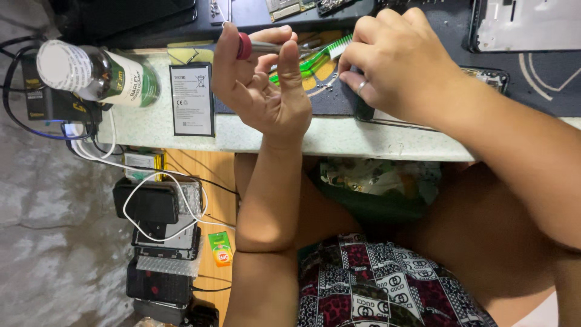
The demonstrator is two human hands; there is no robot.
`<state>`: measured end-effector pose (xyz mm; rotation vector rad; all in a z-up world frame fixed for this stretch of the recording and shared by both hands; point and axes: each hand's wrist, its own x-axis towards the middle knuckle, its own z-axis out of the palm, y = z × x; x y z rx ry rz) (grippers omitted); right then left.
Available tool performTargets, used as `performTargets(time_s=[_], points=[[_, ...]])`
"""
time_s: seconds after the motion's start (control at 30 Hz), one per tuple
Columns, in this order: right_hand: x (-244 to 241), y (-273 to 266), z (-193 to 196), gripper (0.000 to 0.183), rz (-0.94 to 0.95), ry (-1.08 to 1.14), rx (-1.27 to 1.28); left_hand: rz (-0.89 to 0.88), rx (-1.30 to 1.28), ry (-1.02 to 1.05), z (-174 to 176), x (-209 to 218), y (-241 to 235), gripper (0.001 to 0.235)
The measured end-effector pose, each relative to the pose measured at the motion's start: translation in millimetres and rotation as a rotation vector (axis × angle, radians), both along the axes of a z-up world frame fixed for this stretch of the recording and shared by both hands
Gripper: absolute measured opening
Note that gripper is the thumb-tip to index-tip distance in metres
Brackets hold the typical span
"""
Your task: The person uses a screwdriver to remove screws from a disassembled smartphone frame and places them on the work surface. The person then uses tweezers to pick up and place small screws and components on the frame.
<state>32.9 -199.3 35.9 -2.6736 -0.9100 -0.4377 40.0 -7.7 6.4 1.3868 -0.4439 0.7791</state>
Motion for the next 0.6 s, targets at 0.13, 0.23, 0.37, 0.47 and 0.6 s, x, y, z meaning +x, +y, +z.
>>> performTargets(time_s=[0.13,0.23,0.37,0.47,0.6], points=[[1,4,-6,0.015,-0.047,0.014,0.018,-0.003,0.017,-0.011,1,0,0,0.066],[1,8,-8,0.016,-0.073,0.005,0.026,-0.005,0.025,-0.019,1,1,0,0.066],[3,11,-8,0.017,-0.103,-0.005,0.011,-0.007,0.028,-0.027,1,1,-1,0.065],[3,12,-8,0.017,-0.110,-0.033,-0.020,-0.018,0.028,-0.031,0,1,-1,0.065],[2,13,-8,0.017,-0.103,-0.069,-0.031,-0.024,0.037,-0.046,-1,1,-1,0.065]])
